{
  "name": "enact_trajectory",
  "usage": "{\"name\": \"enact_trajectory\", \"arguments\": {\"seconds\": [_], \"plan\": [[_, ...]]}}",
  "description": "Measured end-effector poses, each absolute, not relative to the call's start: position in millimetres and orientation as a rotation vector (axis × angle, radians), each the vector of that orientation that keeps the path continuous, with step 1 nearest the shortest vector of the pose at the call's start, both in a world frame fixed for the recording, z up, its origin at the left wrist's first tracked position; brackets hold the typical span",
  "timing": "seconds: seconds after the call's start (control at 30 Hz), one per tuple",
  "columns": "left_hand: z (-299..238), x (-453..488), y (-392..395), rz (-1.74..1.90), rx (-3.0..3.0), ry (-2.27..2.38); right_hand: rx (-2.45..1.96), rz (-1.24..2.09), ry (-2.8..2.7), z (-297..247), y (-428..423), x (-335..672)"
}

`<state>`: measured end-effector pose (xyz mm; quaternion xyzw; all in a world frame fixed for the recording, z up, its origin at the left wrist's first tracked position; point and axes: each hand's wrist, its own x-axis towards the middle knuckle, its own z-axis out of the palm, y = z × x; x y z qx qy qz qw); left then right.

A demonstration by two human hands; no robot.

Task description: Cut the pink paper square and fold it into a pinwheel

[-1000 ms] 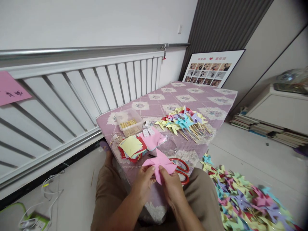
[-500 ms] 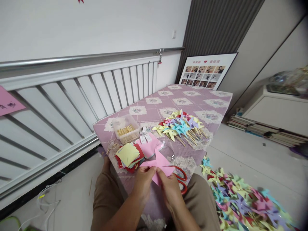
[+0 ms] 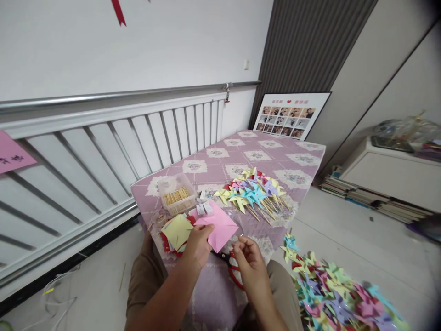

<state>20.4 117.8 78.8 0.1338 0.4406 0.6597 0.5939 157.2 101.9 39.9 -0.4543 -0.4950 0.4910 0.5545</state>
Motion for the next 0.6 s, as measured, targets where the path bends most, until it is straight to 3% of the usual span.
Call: {"name": "enact_trajectory", "arguments": {"seconds": [0.27, 0.6], "plan": [[89.2, 34.5, 123.5, 1.498, 0.328, 0.889, -0.943, 0.714, -1.908, 54.4, 105.7, 173.0], [87.3, 36.6, 113.9, 1.487, 0.332, 0.841, -0.998, 0.642, -1.919, 62.9, 117.1, 171.2]]}}
